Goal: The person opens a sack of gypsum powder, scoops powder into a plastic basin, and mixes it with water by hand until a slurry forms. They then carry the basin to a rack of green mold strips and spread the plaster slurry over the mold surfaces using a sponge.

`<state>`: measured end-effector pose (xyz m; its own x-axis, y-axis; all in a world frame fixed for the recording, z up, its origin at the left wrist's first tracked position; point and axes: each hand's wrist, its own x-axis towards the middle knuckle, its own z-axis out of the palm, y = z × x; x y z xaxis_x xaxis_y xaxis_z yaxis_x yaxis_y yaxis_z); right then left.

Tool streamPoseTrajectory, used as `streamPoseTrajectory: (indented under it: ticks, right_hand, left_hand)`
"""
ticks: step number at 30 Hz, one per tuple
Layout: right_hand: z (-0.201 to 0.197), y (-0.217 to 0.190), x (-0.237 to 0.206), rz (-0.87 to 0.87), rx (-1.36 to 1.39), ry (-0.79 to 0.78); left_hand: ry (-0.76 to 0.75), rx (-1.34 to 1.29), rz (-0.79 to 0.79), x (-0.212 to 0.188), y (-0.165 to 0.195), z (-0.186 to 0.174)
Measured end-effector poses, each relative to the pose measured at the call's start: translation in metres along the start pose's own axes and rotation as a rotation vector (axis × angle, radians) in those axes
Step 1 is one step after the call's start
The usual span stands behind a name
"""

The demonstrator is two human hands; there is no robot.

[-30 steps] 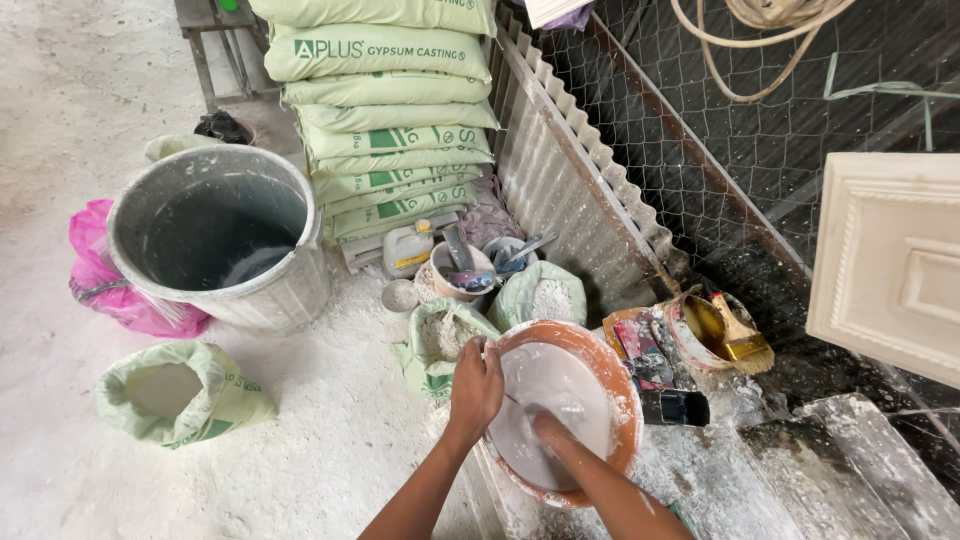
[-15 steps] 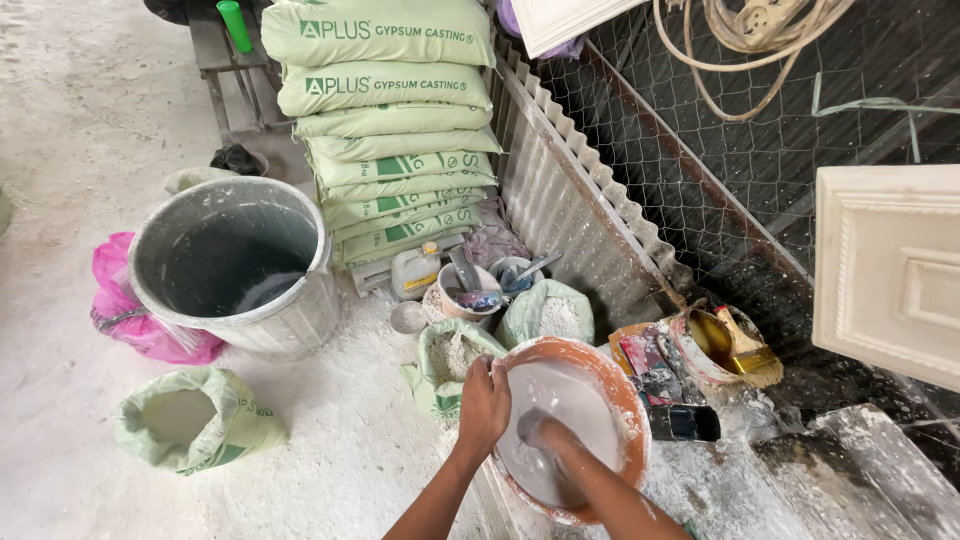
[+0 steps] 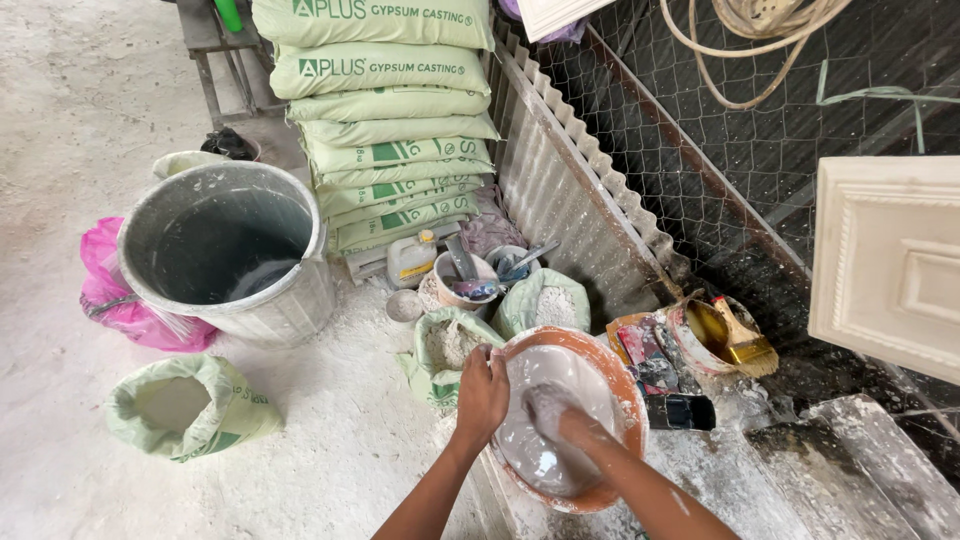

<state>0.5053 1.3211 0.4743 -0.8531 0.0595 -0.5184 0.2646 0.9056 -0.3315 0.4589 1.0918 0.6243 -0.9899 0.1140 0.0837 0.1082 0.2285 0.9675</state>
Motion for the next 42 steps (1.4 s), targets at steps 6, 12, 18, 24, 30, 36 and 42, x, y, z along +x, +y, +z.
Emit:
streamPoseTrajectory:
  ticks: [6, 12, 18, 24, 30, 36, 42]
  right_hand:
    - [-0.009, 0.027, 0.006, 0.197, -0.128, -0.149]
    - [0.037, 0.037, 0.021, 0.22, -0.12, -0.031]
    - [0.035, 0.027, 0.009, 0.161, -0.089, -0.045]
    - [-0.015, 0.031, -0.006, 0.085, -0.05, -0.092]
    - [-0.013, 0.031, -0.016, 0.175, -0.074, -0.411]
    - [-0.007, 0.023, -0.011, 0.043, 0.092, -0.5]
    - [-0.017, 0.024, -0.005, -0.082, 0.129, -0.351]
  left_hand:
    - [-0.031, 0.004, -0.072, -0.001, 0.004, -0.003]
    - [-0.036, 0.007, -0.084, 0.001, 0.009, -0.003]
    - [-0.033, -0.008, -0.082, 0.001, 0.006, -0.002]
    - [-0.033, -0.009, -0.089, 0.001, 0.006, -0.003]
    - [-0.033, -0.018, -0.107, 0.0, 0.008, -0.005]
    - [-0.027, -0.019, -0.11, 0.001, 0.008, -0.003]
    - [-0.051, -0.024, -0.136, 0.001, 0.012, -0.007]
